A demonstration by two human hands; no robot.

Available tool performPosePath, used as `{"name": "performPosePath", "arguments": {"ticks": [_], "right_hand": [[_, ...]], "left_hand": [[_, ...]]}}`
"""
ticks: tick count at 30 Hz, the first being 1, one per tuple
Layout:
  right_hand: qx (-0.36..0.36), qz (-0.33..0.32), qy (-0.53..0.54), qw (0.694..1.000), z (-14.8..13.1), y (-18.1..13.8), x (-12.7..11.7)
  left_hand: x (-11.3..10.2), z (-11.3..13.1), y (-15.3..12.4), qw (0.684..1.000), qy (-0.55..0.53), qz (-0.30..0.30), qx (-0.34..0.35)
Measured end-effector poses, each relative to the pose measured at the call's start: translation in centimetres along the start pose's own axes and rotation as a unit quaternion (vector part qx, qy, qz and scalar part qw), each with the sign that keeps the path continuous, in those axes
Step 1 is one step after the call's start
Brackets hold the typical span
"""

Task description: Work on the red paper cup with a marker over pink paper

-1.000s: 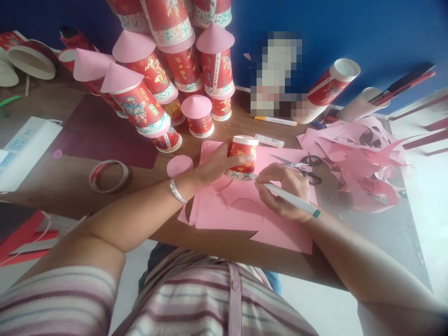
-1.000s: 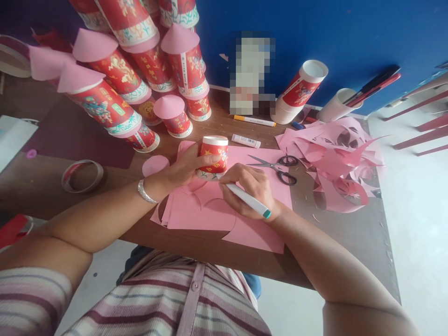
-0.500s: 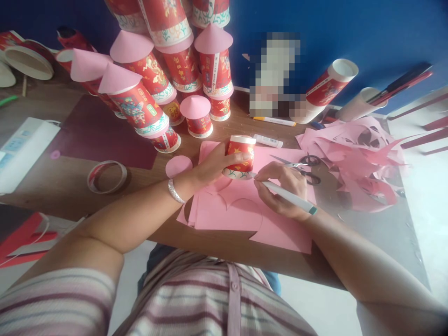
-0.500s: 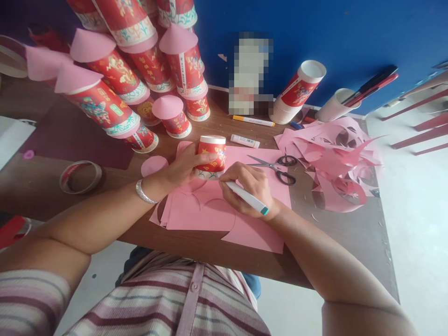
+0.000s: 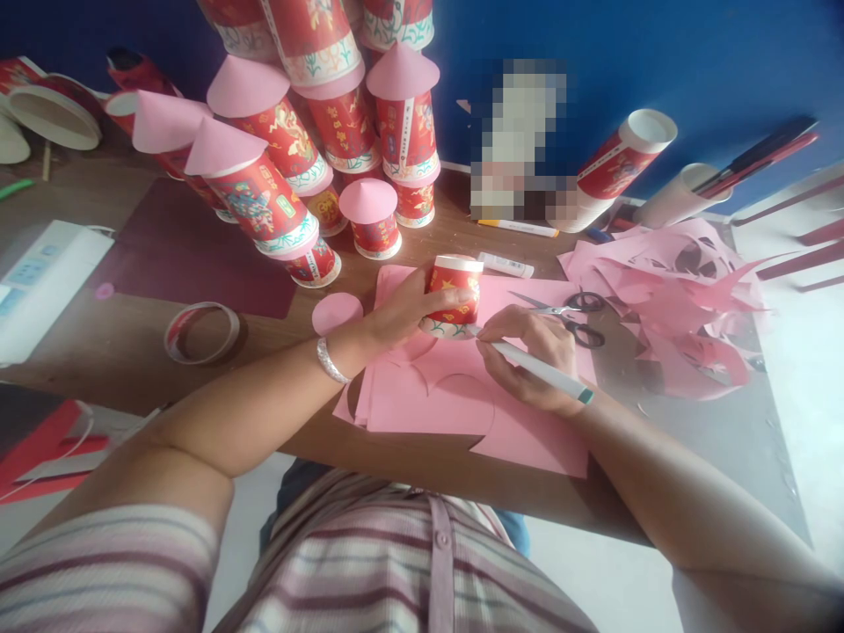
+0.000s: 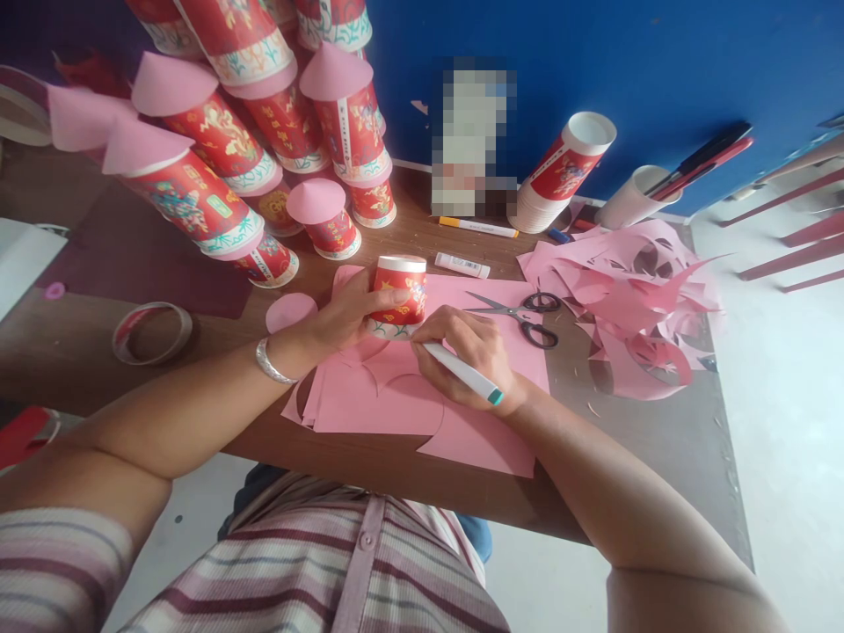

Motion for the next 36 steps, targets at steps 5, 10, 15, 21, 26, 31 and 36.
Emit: {"name": "performPosePath", "arguments": {"ticks": [5,10,15,21,26,31,36], "right_hand": [[-0.012,0.003,-0.007,1.0,-0.1,0.2,0.0],[-0.008,0.004,0.009,1.0,-0.1,0.3,0.1],[-0.008,0.01,0.021,1.0,0.0,0.3,0.1],[-0.001,0.02,-0.02,1.0,0.1,0.1,0.0],[0.0,0.018,-0.025,1.0,0.0,0.1,-0.1],[0.004,0.014,-0.024,1.0,-0.3,0.3,-0.1],[0.0,0.011,-0.008,1.0,-0.3,0.3,-0.1]], "left_hand": [[0.0,-0.1,0.0,1.0,-0.001,-0.006,-0.003],[-0.1,-0.2,0.1,1.0,0.018,-0.019,0.016],[-0.2,-0.3,0.1,0.999,0.029,-0.026,0.032],[-0.3,-0.5,0.0,0.999,0.018,-0.029,0.005],[-0.5,-0.9,0.1,1.0,-0.006,-0.026,-0.007],[-0.6,-1.2,0.2,1.0,-0.014,-0.024,-0.008],[-0.6,-0.9,0.1,1.0,-0.01,-0.012,-0.013]]}}
Point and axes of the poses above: each hand's wrist, its own y-axis towards the middle knuckle, its own x-axis out of the palm, z = x × y, the point moved 2 cm from there along y, towards the middle knuckle, and after that the axes turned 14 degrees about y, right-handed, at the moved point
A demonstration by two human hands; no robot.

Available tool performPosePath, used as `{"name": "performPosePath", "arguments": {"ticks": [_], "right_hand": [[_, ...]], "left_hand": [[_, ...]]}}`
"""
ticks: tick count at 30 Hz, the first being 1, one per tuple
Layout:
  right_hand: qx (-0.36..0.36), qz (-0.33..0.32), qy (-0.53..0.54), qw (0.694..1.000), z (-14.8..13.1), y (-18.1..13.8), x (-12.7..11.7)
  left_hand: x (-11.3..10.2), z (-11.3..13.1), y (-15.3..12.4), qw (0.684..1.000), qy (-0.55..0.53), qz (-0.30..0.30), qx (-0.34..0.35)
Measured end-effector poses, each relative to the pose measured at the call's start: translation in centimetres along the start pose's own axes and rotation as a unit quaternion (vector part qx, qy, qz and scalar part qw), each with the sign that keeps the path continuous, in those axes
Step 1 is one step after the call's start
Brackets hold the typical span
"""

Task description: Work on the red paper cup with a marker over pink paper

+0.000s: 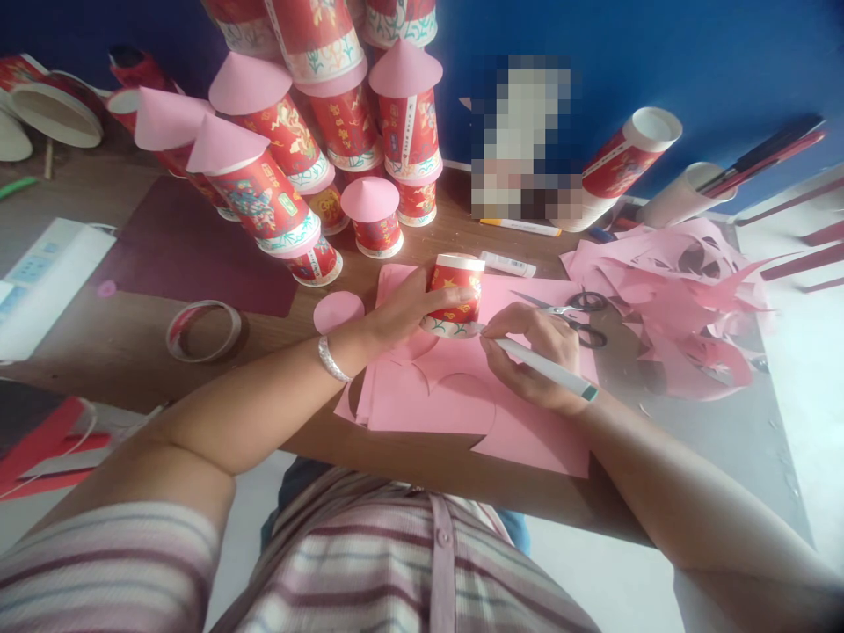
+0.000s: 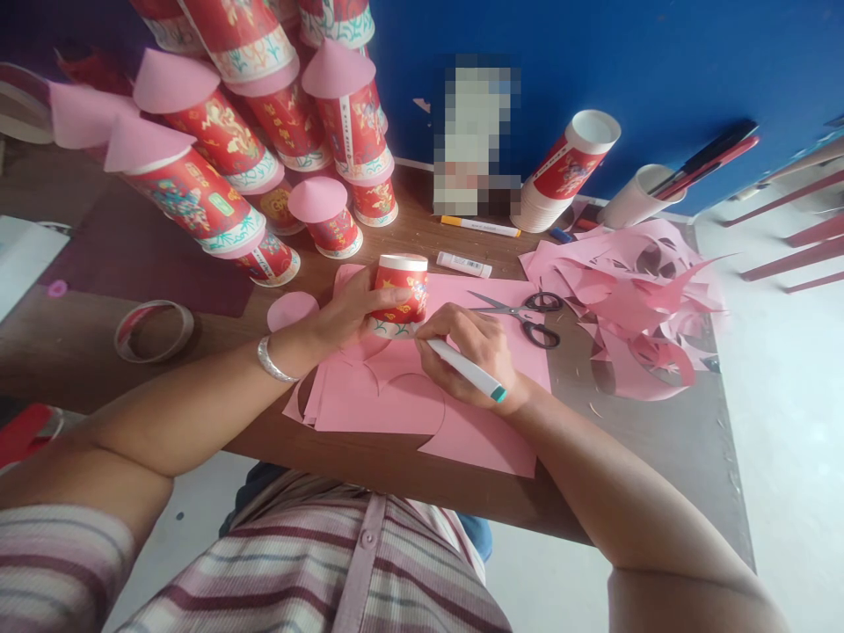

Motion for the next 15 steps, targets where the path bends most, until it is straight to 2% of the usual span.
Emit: {"name": "performPosePath", "arguments": {"ticks": [15], "right_hand": [[0.0,-0.003,0.018,1.0,-0.09,-0.05,0.06]], "left_hand": [[0.41,0.71,-0.06,0.999,0.027,0.01,0.03]]}}
Point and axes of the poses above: each hand's wrist, its own y-axis towards the middle knuckle, its own x-axis out of the palm, z = x × y, the point moved 2 cm from there along y, towards the middle knuckle, and after that the axes turned 14 degrees about y, right-handed, at the moved point
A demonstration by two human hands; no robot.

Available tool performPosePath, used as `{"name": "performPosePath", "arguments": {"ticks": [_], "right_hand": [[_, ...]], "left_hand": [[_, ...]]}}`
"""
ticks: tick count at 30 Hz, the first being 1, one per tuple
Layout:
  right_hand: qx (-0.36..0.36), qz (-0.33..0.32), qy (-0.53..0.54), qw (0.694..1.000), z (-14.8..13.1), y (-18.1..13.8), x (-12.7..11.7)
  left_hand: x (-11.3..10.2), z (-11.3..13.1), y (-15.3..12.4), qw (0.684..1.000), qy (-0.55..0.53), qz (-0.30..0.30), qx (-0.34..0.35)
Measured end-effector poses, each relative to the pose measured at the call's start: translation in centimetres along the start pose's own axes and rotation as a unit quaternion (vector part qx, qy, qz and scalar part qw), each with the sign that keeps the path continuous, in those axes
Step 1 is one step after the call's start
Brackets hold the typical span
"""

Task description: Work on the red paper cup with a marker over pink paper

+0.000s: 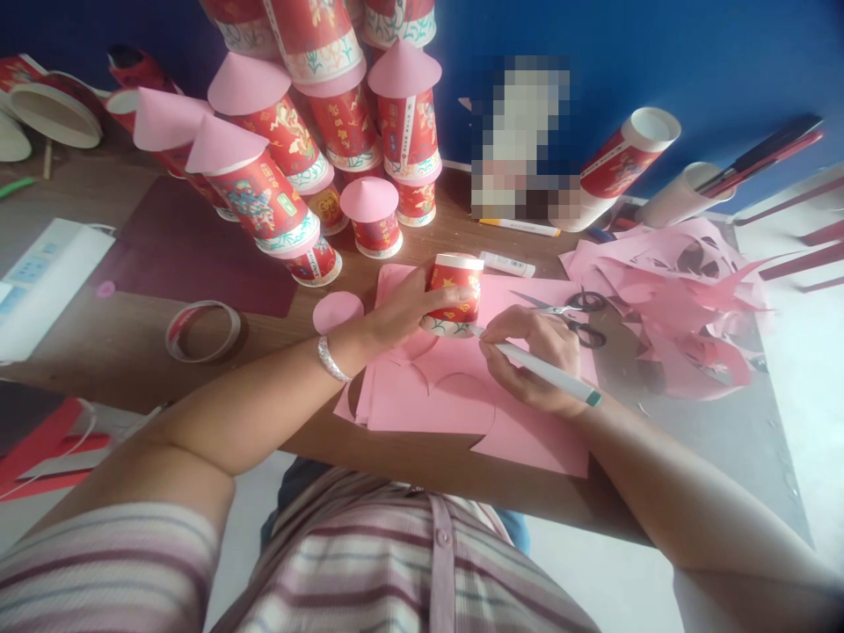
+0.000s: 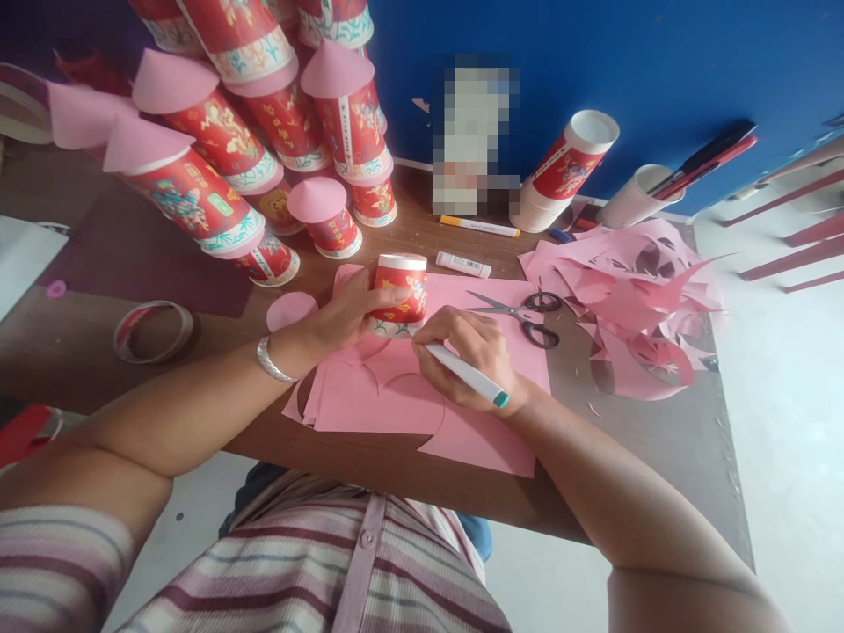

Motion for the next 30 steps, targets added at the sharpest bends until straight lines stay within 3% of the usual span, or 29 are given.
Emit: {"name": "performPosePath", "arguments": {"ticks": [13,22,30], "right_hand": [[-0.031,0.015,0.014,0.999,0.1,0.2,0.1],[-0.023,0.009,0.025,0.999,0.1,0.0,0.0],[-0.032,0.0,0.038,0.999,0.2,-0.1,0.4]], "left_hand": [[-0.1,0.1,-0.3,1.0,-0.007,0.002,0.029],[-0.4,-1.0,0.1,0.999,-0.025,0.016,0.023],[0.0,-0.4,-0.1,1.0,-0.005,0.016,-0.008]]}}
Point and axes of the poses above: each hand's wrist, its own y-axis towards the middle knuckle, its own x-axis out of the palm, z = x × y, the point moved 2 cm from there along y, towards the middle knuckle, and after that the axes turned 14 degrees about y, right-handed, at the moved point
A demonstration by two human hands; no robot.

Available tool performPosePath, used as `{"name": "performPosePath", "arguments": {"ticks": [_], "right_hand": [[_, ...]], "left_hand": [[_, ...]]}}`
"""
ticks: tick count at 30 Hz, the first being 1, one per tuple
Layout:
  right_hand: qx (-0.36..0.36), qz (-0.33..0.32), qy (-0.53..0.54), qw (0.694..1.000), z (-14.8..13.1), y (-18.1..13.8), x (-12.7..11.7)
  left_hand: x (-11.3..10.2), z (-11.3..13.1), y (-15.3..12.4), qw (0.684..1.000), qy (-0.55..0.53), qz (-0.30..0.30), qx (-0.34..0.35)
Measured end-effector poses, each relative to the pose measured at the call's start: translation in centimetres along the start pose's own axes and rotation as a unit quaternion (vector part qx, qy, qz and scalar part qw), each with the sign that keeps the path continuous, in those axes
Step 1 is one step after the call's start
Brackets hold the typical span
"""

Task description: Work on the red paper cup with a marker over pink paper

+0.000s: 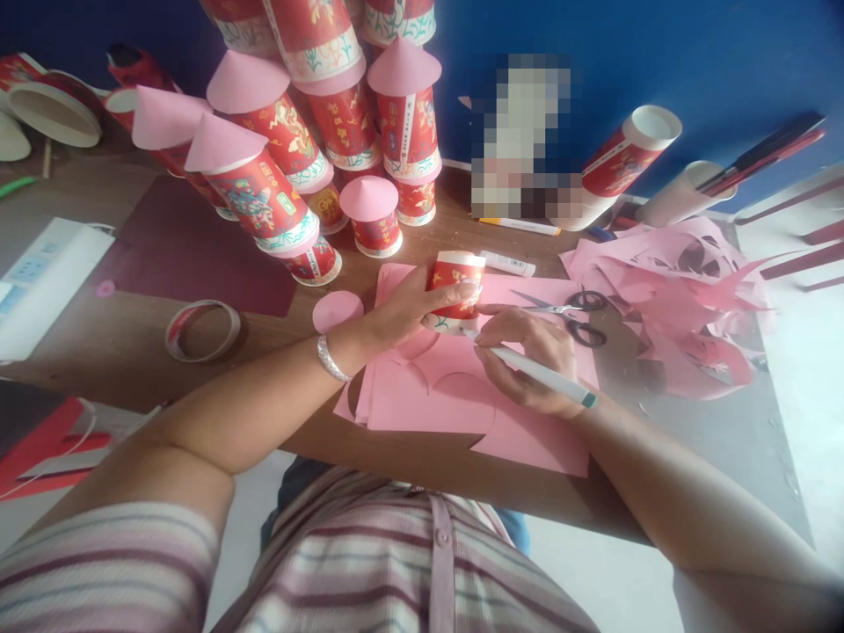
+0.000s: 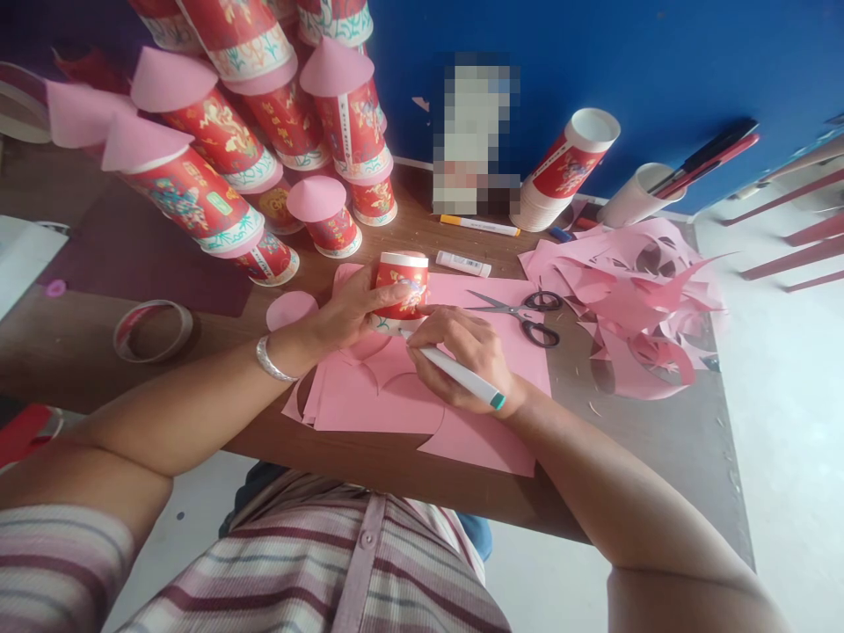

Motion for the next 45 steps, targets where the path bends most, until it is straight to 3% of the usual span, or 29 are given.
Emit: {"name": "performPosePath", "arguments": {"ticks": [5,19,34,45], "right_hand": [[0.034,0.003,0.0,0.999,0.0,-0.3,-0.2],[0.043,-0.018,-0.023,0.999,0.1,-0.4,-0.2],[0.015,-0.017,-0.011,1.0,-0.1,0.2,-0.1],[0.024,-0.032,0.003,0.999,0.1,0.1,0.0]], "left_hand": [[-0.1,0.4,-0.3,1.0,0.02,0.015,0.0],[-0.1,0.9,-0.4,0.999,0.038,0.026,0.022],[-0.1,1.2,-0.3,0.998,0.06,0.015,0.03],[-0.1,0.3,-0.1,1.0,0.011,0.014,-0.01]]}}
Point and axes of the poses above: each hand's wrist, its own y-axis towards the middle knuckle, its own x-axis out of the palm, z = x × y, the point moved 2 cm from there along y, towards the middle knuckle, and after that the axes turned 14 degrees about y, right-handed, at the moved point
